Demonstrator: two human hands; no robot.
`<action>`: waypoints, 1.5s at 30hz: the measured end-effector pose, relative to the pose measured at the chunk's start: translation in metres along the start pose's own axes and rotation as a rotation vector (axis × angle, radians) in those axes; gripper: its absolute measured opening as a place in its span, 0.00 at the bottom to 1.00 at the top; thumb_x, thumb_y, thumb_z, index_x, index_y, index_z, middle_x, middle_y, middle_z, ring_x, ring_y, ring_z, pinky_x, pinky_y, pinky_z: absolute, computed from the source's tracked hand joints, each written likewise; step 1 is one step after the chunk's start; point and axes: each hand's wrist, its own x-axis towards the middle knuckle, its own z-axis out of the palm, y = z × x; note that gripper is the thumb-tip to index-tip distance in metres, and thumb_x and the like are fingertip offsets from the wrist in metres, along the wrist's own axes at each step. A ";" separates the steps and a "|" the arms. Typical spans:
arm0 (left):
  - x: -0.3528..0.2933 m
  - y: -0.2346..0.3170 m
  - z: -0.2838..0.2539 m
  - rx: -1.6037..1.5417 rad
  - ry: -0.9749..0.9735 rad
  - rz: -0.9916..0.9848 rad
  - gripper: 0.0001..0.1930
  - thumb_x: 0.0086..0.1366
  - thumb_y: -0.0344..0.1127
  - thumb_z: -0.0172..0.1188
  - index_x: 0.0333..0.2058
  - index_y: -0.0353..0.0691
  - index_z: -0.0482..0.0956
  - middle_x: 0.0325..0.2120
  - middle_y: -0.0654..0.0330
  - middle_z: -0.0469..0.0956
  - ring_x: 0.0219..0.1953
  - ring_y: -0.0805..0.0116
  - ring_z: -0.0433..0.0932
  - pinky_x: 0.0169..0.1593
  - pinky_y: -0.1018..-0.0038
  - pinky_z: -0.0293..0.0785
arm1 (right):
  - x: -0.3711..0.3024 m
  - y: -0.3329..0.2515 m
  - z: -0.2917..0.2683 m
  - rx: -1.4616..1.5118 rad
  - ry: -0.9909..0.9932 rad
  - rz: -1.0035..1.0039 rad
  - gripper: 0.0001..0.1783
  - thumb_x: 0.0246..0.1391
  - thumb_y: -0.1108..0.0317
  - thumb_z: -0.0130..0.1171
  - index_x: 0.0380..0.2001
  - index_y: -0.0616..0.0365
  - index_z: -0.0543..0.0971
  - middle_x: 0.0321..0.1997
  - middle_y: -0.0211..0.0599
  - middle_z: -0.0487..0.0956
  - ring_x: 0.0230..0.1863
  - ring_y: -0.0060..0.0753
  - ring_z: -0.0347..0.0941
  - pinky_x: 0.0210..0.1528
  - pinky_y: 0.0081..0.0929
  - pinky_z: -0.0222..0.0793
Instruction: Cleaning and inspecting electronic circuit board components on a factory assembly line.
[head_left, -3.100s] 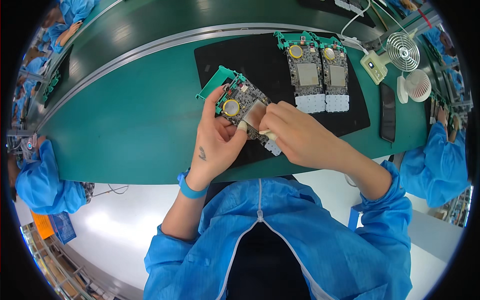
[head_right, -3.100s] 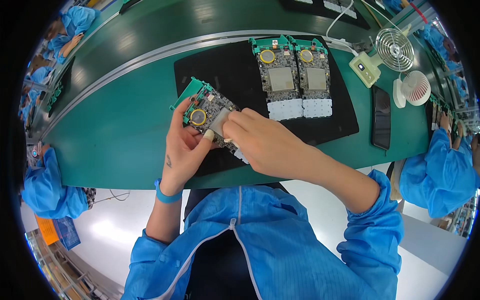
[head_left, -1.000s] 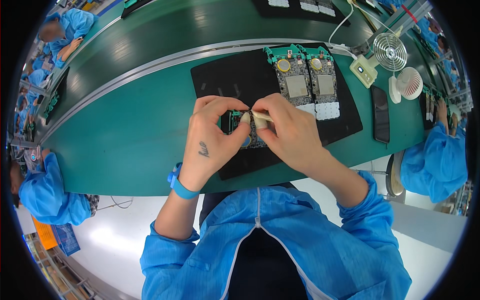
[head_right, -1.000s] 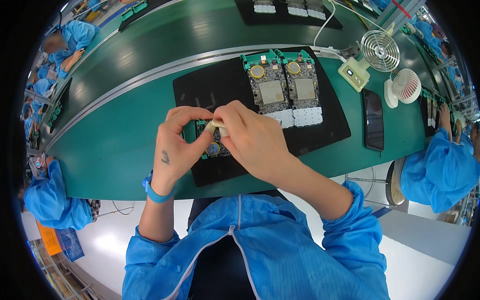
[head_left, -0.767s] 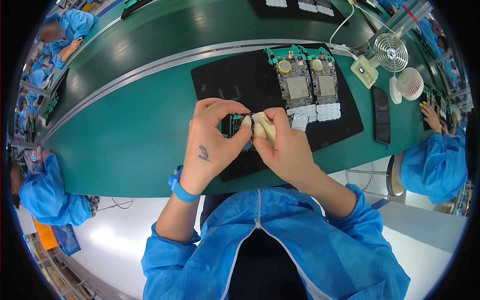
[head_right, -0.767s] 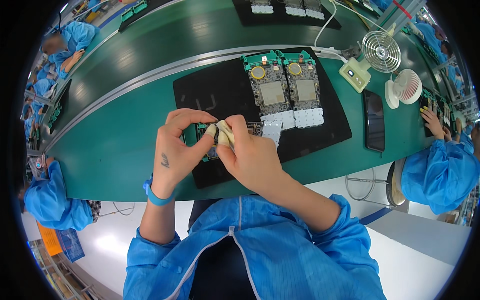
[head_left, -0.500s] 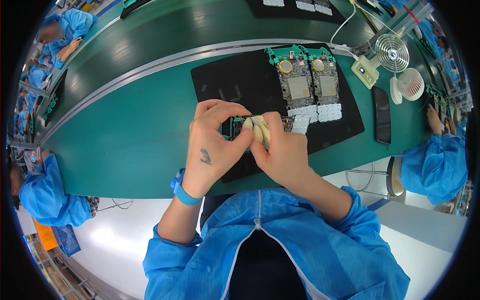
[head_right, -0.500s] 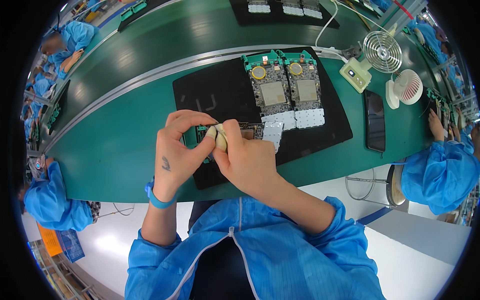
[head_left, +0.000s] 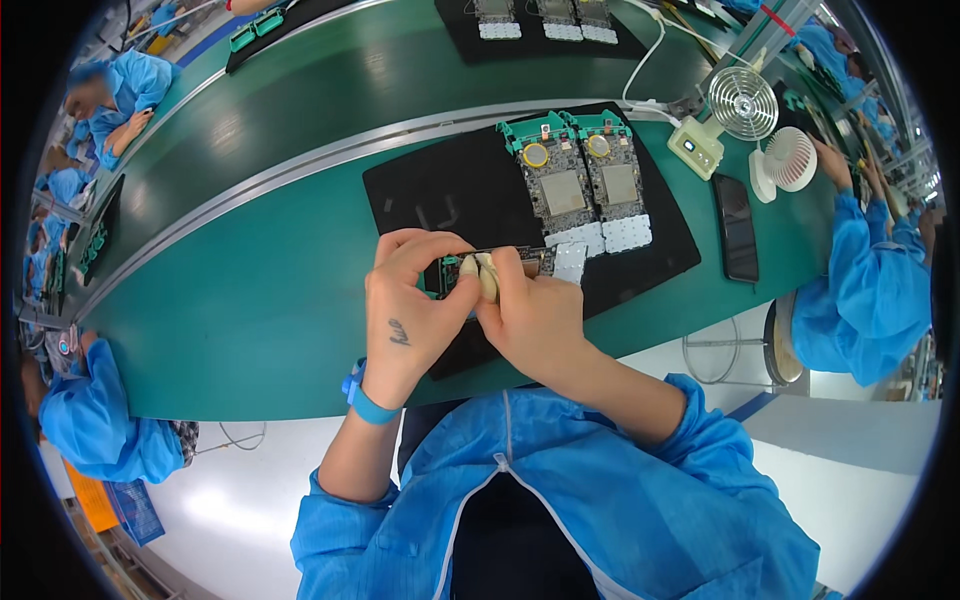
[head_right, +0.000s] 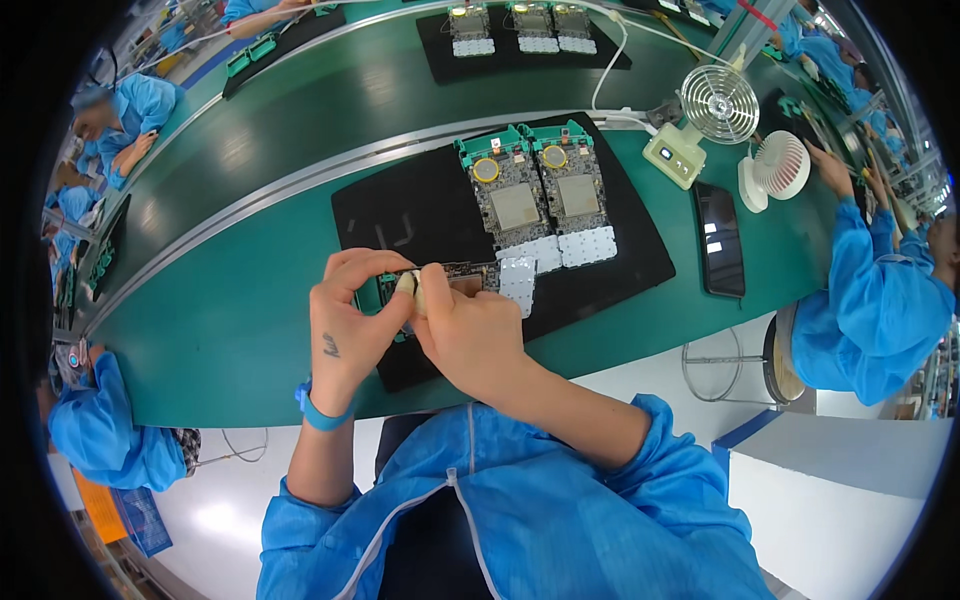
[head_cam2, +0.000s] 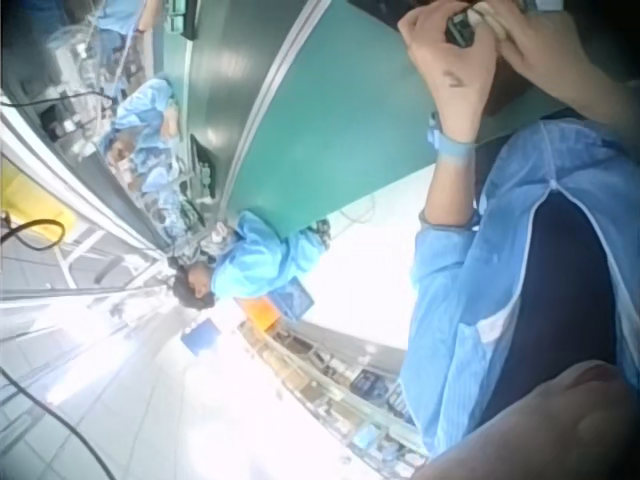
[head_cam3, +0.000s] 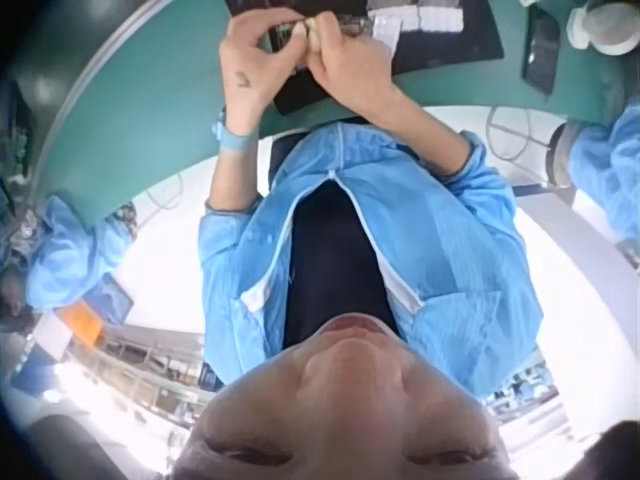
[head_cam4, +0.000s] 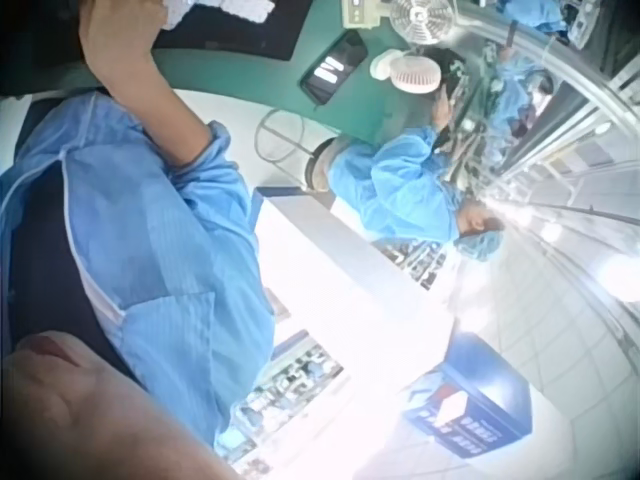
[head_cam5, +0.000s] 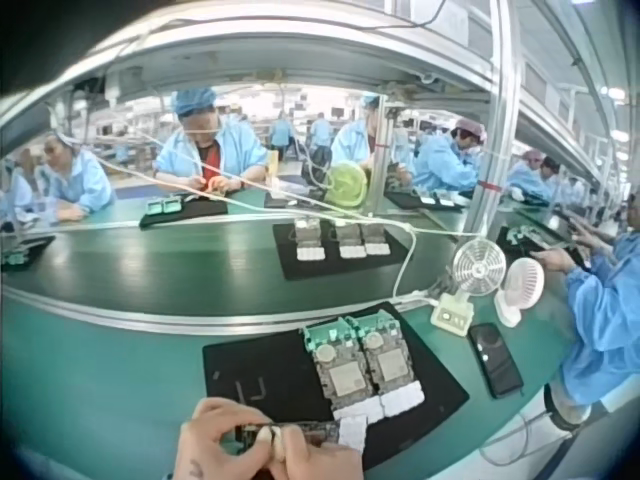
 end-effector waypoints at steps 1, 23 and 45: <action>-0.001 0.001 0.000 0.001 0.004 -0.004 0.08 0.45 0.25 0.62 0.29 0.37 0.80 0.31 0.59 0.81 0.41 0.60 0.73 0.45 0.68 0.72 | 0.001 -0.001 -0.006 0.003 -0.111 0.057 0.15 0.47 0.67 0.60 0.37 0.56 0.68 0.16 0.36 0.73 0.17 0.41 0.73 0.19 0.36 0.66; -0.027 -0.035 0.030 -0.058 0.058 -0.048 0.35 0.58 0.25 0.59 0.61 0.26 0.53 0.55 0.40 0.65 0.56 0.53 0.69 0.57 0.67 0.65 | 0.022 0.120 -0.052 -0.236 0.167 0.212 0.18 0.53 0.75 0.47 0.49 0.66 0.67 0.47 0.55 0.69 0.51 0.55 0.66 0.55 0.37 0.62; -0.003 -0.109 0.006 -1.610 0.195 -0.673 0.14 0.68 0.30 0.49 0.45 0.22 0.68 0.43 0.39 0.73 0.44 0.56 0.78 0.51 0.73 0.79 | 0.059 0.122 0.055 1.038 -0.404 0.469 0.13 0.62 0.66 0.43 0.43 0.64 0.63 0.39 0.41 0.74 0.33 0.28 0.77 0.32 0.24 0.72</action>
